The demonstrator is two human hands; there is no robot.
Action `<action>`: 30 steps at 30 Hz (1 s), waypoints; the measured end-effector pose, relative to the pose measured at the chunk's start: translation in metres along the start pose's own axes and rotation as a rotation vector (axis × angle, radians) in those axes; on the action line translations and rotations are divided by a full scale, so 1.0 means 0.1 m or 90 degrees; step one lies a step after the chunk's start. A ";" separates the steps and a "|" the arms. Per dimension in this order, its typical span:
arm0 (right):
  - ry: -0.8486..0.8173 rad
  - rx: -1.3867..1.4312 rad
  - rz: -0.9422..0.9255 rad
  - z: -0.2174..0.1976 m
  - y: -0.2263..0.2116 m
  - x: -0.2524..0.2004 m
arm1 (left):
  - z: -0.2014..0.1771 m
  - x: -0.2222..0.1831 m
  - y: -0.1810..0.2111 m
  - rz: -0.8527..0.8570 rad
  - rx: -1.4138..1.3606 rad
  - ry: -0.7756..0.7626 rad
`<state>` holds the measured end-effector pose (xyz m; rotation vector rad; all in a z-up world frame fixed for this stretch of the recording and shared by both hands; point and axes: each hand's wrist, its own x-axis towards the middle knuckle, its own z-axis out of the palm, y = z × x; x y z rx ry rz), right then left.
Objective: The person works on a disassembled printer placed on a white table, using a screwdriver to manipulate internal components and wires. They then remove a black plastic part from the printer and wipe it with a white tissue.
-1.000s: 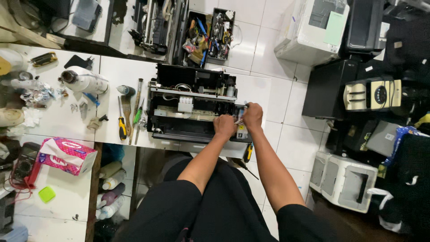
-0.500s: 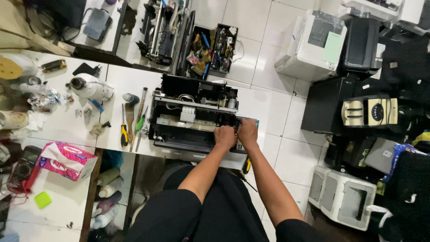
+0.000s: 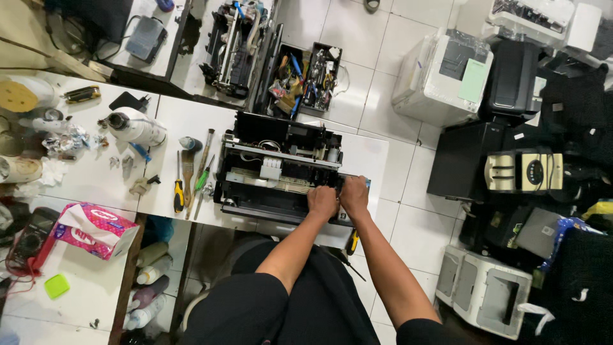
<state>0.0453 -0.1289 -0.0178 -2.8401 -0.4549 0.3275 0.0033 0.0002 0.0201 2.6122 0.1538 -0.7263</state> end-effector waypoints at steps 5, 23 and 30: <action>0.001 0.061 0.050 -0.16 0.30 0.04 | -0.01 -0.02 -0.03 0.008 -0.017 -0.003; -0.022 0.027 0.041 0.13 0.31 0.01 | -0.06 -0.04 -0.04 0.032 -0.013 0.018; -0.041 0.113 0.062 0.17 0.18 0.03 | 0.03 0.03 -0.09 0.041 -0.004 0.012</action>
